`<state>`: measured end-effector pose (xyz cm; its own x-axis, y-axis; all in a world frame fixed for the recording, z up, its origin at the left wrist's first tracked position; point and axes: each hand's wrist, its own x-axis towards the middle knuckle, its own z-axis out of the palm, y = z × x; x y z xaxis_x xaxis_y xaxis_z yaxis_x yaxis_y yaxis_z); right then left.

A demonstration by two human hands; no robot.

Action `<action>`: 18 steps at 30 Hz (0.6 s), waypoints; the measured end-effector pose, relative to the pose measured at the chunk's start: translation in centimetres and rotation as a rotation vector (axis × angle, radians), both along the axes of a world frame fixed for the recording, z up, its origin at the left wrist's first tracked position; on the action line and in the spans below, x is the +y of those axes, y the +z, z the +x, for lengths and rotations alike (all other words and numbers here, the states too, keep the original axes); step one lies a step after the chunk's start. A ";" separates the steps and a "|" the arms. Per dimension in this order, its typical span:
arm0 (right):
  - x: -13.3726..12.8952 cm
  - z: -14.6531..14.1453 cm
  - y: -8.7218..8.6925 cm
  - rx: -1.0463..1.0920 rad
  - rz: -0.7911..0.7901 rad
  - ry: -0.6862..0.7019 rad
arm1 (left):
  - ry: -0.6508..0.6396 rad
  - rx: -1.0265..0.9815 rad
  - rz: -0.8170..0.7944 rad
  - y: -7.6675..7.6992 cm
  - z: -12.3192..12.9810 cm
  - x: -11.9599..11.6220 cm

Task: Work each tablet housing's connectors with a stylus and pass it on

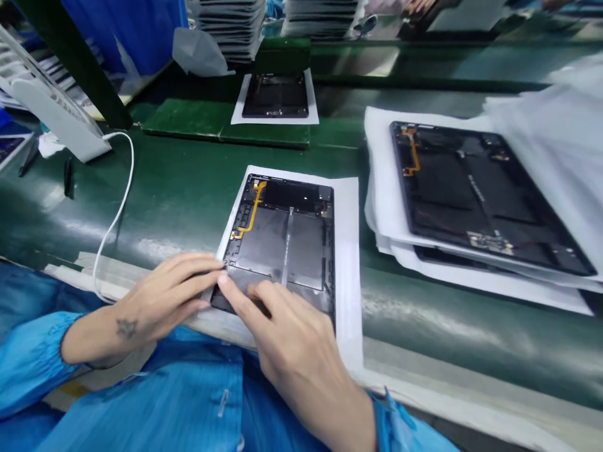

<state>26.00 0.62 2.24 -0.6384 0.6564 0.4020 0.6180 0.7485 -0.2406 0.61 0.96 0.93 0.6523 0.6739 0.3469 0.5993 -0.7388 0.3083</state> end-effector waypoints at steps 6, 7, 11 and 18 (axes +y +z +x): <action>-1.0 -0.4 -1.0 0.100 -0.098 0.001 | -0.056 0.009 -0.240 -0.5 -0.2 1.0; -1.1 -0.5 -1.1 0.111 -0.094 -0.004 | -0.054 -0.001 -0.246 -0.4 -0.1 1.0; -1.1 -1.0 -1.0 0.053 -0.067 -0.007 | -0.052 -0.077 -0.222 -0.5 0.3 0.7; -0.8 -1.3 -0.6 -0.015 -0.036 0.007 | -0.013 -0.133 -0.159 -0.8 1.2 0.6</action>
